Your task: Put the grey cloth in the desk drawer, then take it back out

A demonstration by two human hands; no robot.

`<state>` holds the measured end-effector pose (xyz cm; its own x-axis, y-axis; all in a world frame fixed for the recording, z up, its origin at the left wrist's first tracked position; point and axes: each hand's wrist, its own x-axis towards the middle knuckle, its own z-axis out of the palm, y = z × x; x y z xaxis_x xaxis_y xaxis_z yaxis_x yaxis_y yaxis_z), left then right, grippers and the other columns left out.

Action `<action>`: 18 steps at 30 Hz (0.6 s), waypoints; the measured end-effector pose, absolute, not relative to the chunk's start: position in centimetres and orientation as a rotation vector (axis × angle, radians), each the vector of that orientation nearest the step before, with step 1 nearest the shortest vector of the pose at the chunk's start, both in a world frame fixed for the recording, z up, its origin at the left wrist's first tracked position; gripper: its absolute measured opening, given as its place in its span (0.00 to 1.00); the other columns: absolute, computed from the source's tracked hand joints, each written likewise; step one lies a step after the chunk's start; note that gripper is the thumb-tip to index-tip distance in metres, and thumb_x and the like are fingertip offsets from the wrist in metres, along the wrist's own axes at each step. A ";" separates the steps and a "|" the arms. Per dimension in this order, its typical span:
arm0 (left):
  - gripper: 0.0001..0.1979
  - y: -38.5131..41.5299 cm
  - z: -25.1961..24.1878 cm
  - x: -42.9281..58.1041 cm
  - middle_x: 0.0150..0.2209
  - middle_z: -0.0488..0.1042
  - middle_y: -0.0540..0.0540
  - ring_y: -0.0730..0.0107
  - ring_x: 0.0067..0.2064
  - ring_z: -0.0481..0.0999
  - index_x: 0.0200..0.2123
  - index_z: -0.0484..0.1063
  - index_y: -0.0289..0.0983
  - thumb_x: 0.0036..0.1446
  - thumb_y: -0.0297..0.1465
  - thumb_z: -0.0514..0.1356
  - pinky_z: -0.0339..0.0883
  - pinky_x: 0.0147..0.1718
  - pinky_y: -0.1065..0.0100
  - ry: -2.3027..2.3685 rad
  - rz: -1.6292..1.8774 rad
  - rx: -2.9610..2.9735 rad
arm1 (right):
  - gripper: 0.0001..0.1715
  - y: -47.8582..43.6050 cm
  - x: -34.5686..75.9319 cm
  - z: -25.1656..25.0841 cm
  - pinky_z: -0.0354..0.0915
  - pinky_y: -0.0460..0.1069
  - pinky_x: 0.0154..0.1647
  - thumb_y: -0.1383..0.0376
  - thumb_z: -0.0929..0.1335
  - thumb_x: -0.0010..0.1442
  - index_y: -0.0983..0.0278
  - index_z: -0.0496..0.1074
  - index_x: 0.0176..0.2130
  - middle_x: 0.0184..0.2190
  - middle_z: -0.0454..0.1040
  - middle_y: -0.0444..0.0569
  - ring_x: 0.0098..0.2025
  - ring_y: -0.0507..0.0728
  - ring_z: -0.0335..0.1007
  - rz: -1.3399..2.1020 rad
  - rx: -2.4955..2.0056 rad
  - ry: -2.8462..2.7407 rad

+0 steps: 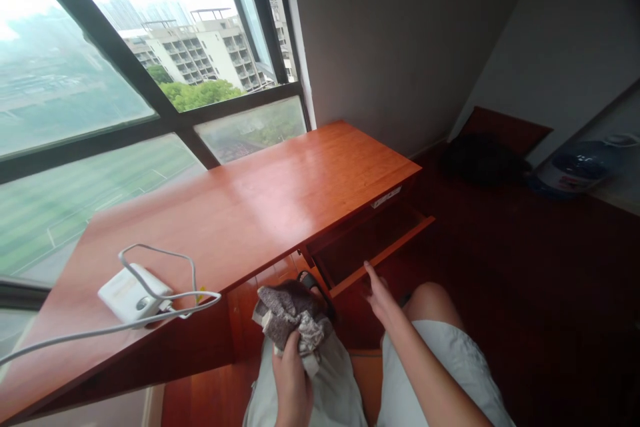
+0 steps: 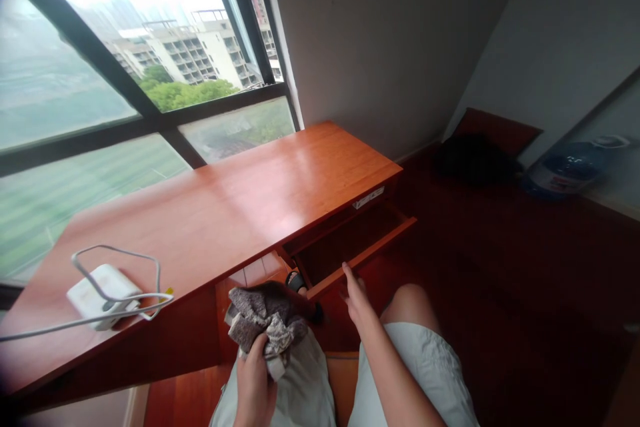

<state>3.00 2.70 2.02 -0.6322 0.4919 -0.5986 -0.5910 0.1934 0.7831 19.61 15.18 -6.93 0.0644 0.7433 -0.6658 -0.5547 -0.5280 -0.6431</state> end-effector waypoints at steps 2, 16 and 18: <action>0.21 3.4 1.4 3.0 0.39 0.81 0.44 0.59 0.42 0.82 0.48 0.72 0.37 0.47 0.29 0.63 0.74 0.42 0.63 1.622 1.576 -0.066 | 0.24 14.1 20.5 -7.1 0.70 0.46 0.28 0.50 0.77 0.44 0.58 0.71 0.36 0.30 0.74 0.40 0.33 0.53 0.72 1.646 -1.402 -0.140; 0.25 5.7 -7.3 9.7 0.46 0.77 0.41 0.57 0.52 0.74 0.48 0.70 0.38 0.44 0.37 0.63 0.64 0.53 0.61 1.716 1.278 0.583 | 0.30 6.0 26.2 -6.6 0.72 0.51 0.34 0.50 0.77 0.45 0.57 0.72 0.46 0.38 0.79 0.44 0.39 0.57 0.73 1.711 -1.317 0.036; 0.23 7.3 -7.1 9.1 0.42 0.78 0.42 0.57 0.47 0.77 0.45 0.71 0.38 0.45 0.38 0.63 0.67 0.50 0.59 1.695 1.330 0.551 | 0.27 5.9 26.1 -6.0 0.72 0.51 0.35 0.52 0.77 0.47 0.57 0.72 0.44 0.37 0.78 0.43 0.39 0.56 0.72 1.712 -1.284 0.016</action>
<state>9.12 7.30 -7.11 -0.5087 0.7788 -0.3669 -0.1714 0.3260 0.9297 26.12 5.90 -6.04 0.0149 0.6671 -0.7448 -0.6806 -0.5389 -0.4963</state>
